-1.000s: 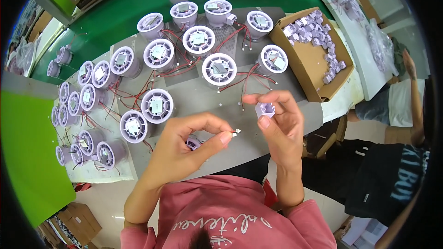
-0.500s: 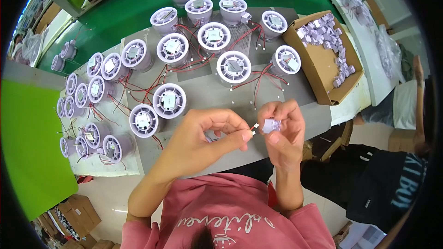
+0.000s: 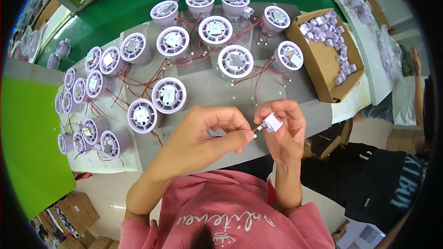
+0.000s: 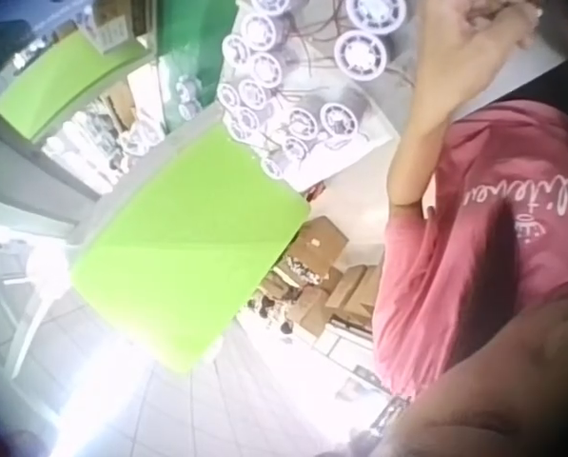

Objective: The person assembles electronic components by hand, connecting wires and connectors into plastic housings on a production line.

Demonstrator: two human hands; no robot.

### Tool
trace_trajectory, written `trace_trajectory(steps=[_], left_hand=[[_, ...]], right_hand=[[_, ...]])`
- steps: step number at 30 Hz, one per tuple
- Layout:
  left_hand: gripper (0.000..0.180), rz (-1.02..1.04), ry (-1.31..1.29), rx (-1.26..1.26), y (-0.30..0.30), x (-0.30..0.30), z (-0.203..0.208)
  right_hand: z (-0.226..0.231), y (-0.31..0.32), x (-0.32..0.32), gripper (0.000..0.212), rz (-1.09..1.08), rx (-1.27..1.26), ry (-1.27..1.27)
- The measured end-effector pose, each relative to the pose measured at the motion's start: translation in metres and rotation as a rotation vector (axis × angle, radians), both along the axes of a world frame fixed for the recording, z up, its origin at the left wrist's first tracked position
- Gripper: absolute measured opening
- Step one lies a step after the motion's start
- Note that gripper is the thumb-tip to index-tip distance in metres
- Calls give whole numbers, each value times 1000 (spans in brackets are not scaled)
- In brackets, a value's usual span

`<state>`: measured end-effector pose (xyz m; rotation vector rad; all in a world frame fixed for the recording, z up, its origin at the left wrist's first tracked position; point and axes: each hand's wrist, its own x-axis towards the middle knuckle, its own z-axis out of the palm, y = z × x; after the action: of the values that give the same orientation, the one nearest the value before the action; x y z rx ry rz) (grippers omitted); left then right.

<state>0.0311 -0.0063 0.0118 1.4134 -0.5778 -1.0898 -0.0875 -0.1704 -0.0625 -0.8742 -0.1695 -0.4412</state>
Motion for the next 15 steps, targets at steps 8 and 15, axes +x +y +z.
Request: trace_trajectory(steps=[8,15], left_hand=[[12,23,56,-34,-2,-2,-1],[14,-5,39,-15,0,1,-1]], right_hand=[[0,0,3,35,48,-13,-17],[7,-4,0,31,-37,-275,43]])
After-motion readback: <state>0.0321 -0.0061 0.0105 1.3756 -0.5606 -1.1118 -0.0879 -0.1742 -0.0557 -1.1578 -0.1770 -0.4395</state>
